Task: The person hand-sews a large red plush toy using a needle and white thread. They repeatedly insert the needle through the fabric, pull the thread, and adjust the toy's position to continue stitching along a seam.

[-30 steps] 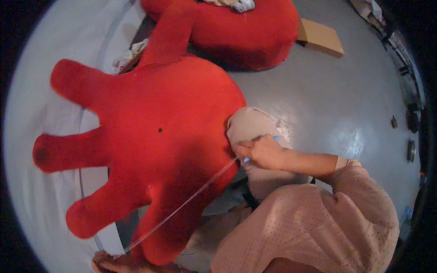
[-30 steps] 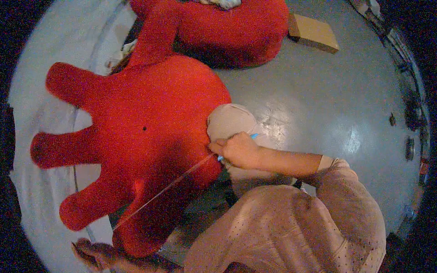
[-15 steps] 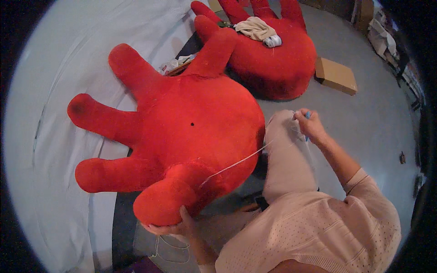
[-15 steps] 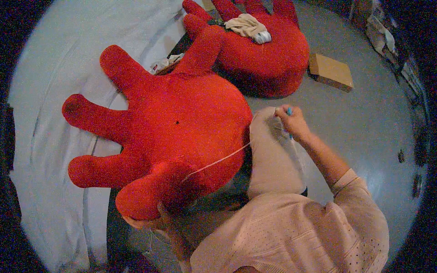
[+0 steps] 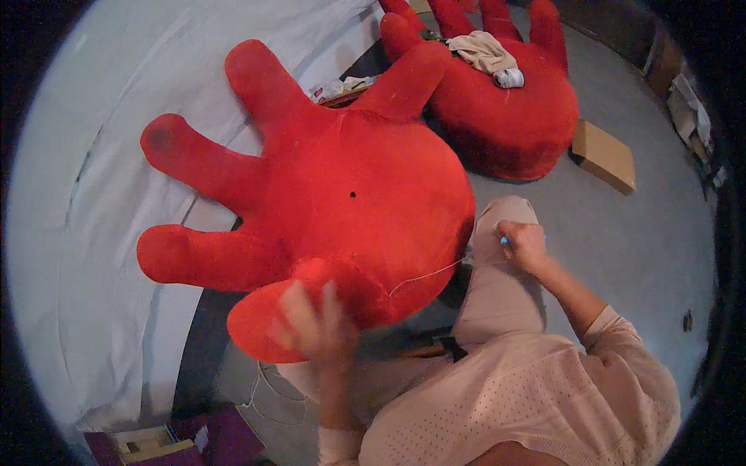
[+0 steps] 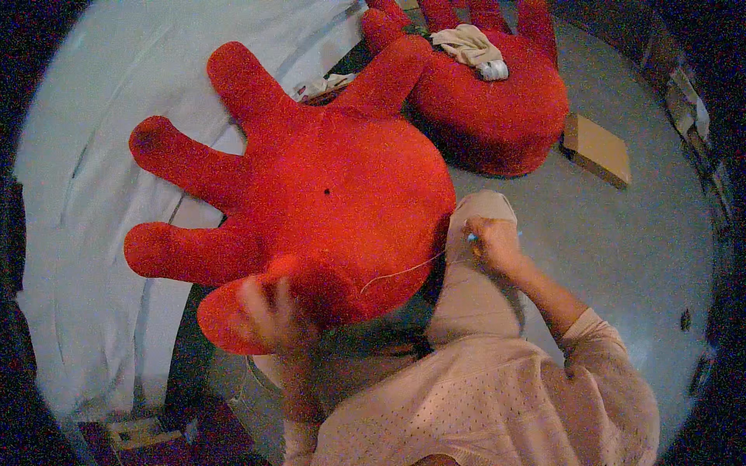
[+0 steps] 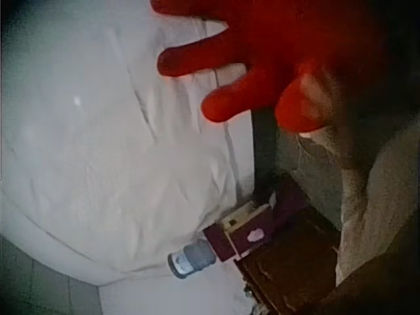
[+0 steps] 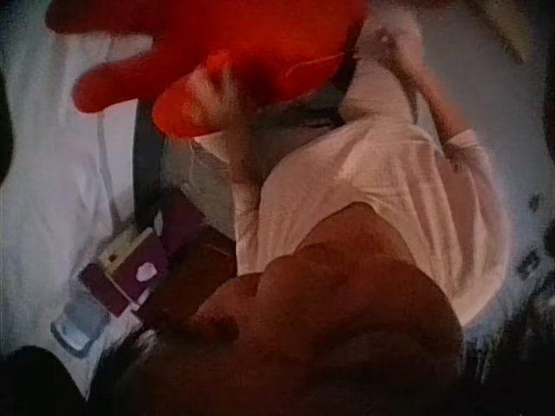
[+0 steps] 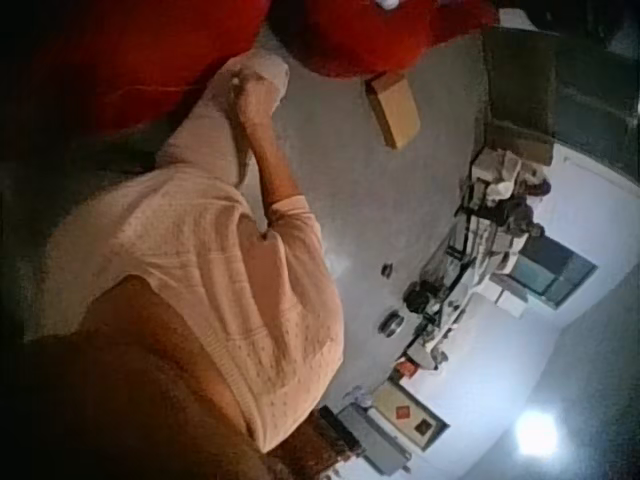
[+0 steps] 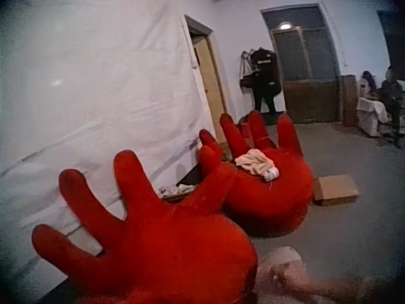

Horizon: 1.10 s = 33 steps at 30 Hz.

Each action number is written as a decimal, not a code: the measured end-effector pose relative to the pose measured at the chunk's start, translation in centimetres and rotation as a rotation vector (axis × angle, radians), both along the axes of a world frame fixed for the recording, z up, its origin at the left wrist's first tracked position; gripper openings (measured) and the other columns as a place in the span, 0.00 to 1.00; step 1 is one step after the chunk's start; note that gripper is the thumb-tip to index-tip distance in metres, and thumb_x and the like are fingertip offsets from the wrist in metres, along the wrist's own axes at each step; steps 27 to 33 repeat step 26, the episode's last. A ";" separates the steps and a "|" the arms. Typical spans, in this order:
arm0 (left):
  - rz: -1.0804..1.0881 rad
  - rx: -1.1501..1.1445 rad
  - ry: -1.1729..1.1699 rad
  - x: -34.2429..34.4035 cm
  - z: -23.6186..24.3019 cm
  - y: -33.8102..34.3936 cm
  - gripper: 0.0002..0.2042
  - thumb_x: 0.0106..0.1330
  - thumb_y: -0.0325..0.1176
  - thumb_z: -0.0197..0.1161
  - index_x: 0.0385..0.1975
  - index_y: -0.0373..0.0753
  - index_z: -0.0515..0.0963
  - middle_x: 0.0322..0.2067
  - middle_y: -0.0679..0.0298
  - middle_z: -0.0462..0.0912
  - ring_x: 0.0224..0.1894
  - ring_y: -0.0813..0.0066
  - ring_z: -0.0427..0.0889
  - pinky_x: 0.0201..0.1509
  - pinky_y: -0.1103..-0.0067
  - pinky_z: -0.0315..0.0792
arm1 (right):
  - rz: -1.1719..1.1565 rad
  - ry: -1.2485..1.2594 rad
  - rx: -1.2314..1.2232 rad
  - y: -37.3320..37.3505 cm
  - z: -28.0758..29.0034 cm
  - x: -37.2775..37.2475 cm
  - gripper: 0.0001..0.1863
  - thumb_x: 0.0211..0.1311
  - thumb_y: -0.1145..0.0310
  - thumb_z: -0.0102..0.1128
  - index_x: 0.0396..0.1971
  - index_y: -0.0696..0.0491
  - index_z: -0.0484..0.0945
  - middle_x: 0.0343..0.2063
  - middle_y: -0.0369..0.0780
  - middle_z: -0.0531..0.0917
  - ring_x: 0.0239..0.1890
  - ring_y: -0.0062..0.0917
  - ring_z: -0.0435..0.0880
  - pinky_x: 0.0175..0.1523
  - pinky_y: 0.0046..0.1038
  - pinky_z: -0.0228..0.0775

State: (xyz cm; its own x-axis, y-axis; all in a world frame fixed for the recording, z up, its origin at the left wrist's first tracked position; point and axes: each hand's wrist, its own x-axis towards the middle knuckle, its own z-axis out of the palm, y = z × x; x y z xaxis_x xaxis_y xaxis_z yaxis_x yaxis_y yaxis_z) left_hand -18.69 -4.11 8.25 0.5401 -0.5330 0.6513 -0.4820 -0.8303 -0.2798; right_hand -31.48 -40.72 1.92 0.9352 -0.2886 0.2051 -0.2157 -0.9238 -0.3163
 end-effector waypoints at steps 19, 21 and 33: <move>-0.269 0.325 0.747 19.8 -17.1 -15.1 0.44 0.57 0.66 0.51 0.65 0.38 0.58 0.68 0.48 0.48 0.71 0.48 0.44 0.71 0.56 0.39 | 0.146 0.105 0.014 -1.9 -2.6 4.3 0.17 0.38 0.67 0.64 0.34 0.49 0.75 0.26 0.42 0.80 0.29 0.39 0.81 0.35 0.39 0.73; -0.319 0.324 0.759 21.3 -18.5 -16.0 0.43 0.58 0.66 0.51 0.65 0.38 0.59 0.68 0.48 0.48 0.71 0.48 0.44 0.71 0.55 0.38 | 0.208 0.126 0.006 -2.3 -2.3 5.5 0.17 0.39 0.65 0.64 0.33 0.50 0.75 0.26 0.42 0.80 0.29 0.39 0.81 0.35 0.39 0.73; -0.383 0.293 0.808 24.2 -20.2 -21.0 0.41 0.59 0.65 0.50 0.65 0.38 0.59 0.69 0.49 0.47 0.71 0.48 0.41 0.71 0.52 0.37 | 0.501 0.015 0.008 -7.2 -3.6 8.7 0.19 0.40 0.63 0.61 0.37 0.51 0.76 0.31 0.42 0.82 0.33 0.36 0.82 0.38 0.39 0.74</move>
